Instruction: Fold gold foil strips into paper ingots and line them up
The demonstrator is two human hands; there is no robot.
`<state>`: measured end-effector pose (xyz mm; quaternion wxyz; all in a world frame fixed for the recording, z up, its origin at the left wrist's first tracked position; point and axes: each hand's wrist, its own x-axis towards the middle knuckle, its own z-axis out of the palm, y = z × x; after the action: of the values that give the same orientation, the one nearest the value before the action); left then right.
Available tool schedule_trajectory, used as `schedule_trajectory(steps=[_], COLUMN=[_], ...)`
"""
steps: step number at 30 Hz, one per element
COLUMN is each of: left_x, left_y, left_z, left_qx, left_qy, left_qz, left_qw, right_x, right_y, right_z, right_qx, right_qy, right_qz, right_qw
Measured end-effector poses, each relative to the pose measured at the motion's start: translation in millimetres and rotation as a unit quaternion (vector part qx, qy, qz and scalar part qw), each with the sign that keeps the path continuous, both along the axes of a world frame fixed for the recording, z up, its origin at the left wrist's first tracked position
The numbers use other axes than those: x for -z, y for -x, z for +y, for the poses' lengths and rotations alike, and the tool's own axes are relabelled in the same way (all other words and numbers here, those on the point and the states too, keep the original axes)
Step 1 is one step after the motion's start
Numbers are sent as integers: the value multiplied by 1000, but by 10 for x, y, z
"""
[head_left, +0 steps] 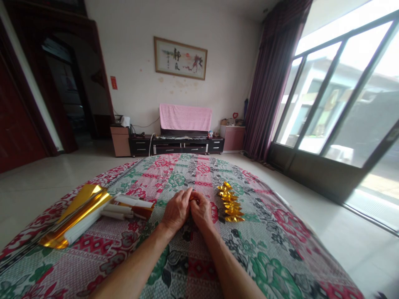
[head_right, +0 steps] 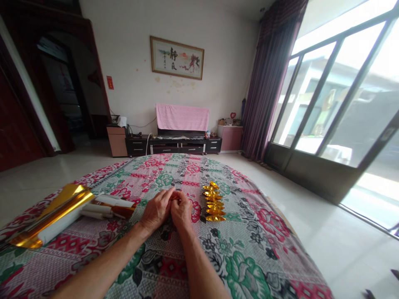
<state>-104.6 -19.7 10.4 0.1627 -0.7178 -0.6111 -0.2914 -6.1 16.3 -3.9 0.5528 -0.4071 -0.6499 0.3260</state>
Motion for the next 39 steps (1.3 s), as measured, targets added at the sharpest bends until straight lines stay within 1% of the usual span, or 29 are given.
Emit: schedule_trajectory(steps=[3, 5, 9, 12, 15, 19, 21, 23, 25, 30, 34, 39], left_x=[-13, -14, 30, 74, 79, 43, 26, 9, -13, -88, -120, -99], left_y=[-2, 2, 27, 52, 80, 118, 132, 143, 153, 182, 207, 236], left_z=[-6, -4, 39, 92, 130, 147, 147, 145, 141, 120, 112, 131], left_qx=[2, 12, 36, 55, 63, 49, 45, 39, 28, -9, -25, -38], left_qy=[2, 3, 18, 30, 47, 115, 143, 156, 162, 179, 201, 210], left_qz=[-1, -20, -96, -177, -284, -413, -464, -500, -520, -542, -531, -516], left_qw=[1000, 1000, 995, 982, 956, 902, 873, 851, 838, 821, 823, 830], right_x=[-5, 5, 62, 96, 87, 19, -25, -66, -99, -115, -103, -109], right_y=[-1, -5, -19, -27, -39, -69, -84, -96, -104, -111, -110, -105], right_z=[0, 21, 100, 137, 128, 83, 61, 41, 26, 15, 17, 10], right_qx=[-7, -12, 3, -7, -24, -66, -73, -80, -91, -107, -107, -115], right_qy=[4, 21, 89, 109, 129, 171, 188, 202, 211, 217, 205, 207], right_qz=[10, 29, 86, 118, 137, 159, 167, 177, 191, 217, 218, 190], right_qw=[1000, 999, 992, 987, 982, 970, 965, 960, 954, 946, 948, 953])
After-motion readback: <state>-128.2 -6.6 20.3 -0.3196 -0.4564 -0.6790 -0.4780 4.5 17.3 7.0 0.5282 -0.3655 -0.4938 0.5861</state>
